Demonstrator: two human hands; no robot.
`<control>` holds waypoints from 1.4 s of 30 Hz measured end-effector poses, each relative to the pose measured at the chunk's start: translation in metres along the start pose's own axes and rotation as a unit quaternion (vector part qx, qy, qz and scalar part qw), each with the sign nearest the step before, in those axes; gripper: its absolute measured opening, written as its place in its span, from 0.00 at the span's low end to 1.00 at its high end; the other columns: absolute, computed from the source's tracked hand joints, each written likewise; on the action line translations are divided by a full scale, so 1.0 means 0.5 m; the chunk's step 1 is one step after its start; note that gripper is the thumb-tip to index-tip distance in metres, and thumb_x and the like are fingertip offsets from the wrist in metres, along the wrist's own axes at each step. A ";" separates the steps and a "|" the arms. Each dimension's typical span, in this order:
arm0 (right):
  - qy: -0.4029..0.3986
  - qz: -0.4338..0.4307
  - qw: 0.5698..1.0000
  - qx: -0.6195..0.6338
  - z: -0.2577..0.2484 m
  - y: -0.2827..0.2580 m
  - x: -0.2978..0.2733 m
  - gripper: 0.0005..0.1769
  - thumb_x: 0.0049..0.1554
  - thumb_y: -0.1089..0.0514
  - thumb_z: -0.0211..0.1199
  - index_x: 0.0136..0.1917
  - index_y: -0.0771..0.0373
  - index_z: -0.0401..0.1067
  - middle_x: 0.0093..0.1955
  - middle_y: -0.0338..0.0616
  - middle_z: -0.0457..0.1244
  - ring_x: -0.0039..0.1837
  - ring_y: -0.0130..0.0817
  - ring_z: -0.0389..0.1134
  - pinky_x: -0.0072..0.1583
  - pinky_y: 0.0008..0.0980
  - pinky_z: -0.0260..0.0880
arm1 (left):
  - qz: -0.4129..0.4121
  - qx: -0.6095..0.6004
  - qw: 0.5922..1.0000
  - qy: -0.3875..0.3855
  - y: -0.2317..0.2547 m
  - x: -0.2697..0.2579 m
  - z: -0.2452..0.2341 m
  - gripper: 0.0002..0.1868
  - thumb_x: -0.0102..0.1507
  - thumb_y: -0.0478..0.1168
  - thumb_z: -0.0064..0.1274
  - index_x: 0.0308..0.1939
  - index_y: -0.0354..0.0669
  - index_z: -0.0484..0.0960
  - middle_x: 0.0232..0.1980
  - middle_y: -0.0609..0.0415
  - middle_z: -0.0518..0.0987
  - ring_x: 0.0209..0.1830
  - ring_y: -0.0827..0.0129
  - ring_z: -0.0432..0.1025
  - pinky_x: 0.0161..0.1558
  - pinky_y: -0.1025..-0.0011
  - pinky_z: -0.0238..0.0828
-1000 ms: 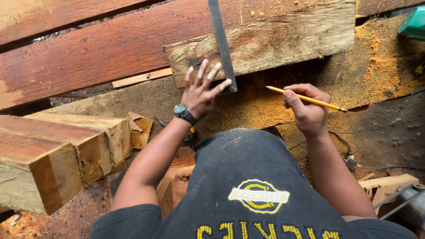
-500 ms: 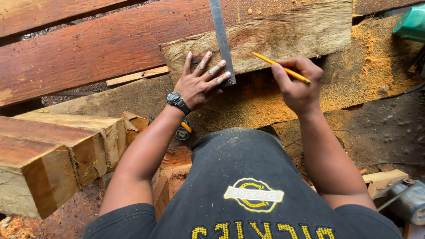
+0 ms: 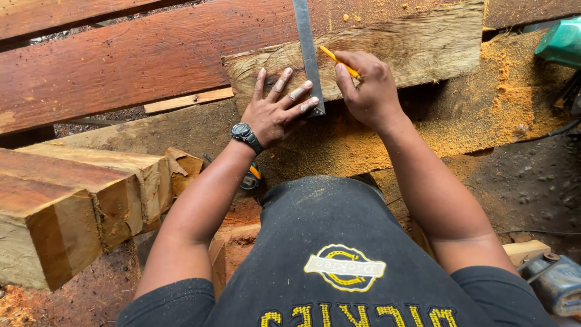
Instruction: The person measures and marks a piece of wood using a tape measure, pencil, and square. They then use a circular saw to cut the wood along the marked line. Finally, the person moves the cut piece of wood aside.
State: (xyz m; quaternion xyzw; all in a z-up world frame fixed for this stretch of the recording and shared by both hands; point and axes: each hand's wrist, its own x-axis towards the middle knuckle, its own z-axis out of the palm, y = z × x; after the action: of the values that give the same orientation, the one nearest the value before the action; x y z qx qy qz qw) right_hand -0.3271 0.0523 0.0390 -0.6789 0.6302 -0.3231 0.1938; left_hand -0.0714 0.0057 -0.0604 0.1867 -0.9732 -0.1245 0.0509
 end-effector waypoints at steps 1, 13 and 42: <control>0.000 -0.002 1.000 0.000 0.002 0.002 0.005 0.16 0.66 0.59 0.57 0.60 0.69 0.78 0.55 0.53 0.73 0.56 0.46 0.73 0.57 0.42 0.71 | -0.001 0.001 1.000 0.001 0.000 0.000 0.000 0.49 0.59 0.49 0.61 0.82 0.73 0.56 0.86 0.61 0.53 0.85 0.40 0.41 0.72 0.21 0.30; -0.115 0.009 0.992 -0.056 -0.034 -0.033 -0.028 0.14 0.66 0.58 0.60 0.62 0.64 0.79 0.53 0.53 0.73 0.51 0.48 0.71 0.48 0.47 0.72 | 0.001 -0.004 1.000 0.026 0.001 -0.002 0.013 0.44 0.63 0.50 0.59 0.82 0.72 0.59 0.86 0.60 0.56 0.84 0.40 0.44 0.72 0.23 0.30; 0.073 0.114 0.973 0.186 -0.226 -0.059 -0.248 0.03 0.65 0.70 0.68 0.54 0.71 0.78 0.47 0.56 0.67 0.51 0.40 0.68 0.59 0.36 0.68 | -0.205 -0.103 0.826 0.515 0.027 -0.128 0.100 0.15 0.66 0.41 0.53 0.51 0.39 0.89 0.48 0.43 0.85 0.43 0.51 0.81 0.47 0.58 0.77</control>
State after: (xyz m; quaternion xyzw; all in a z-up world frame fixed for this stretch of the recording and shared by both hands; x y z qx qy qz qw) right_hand -0.3824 0.1941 0.1153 -0.5289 0.6449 -0.4594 0.3055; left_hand -0.0242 0.0528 -0.1084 0.4123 -0.7266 -0.1170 0.5370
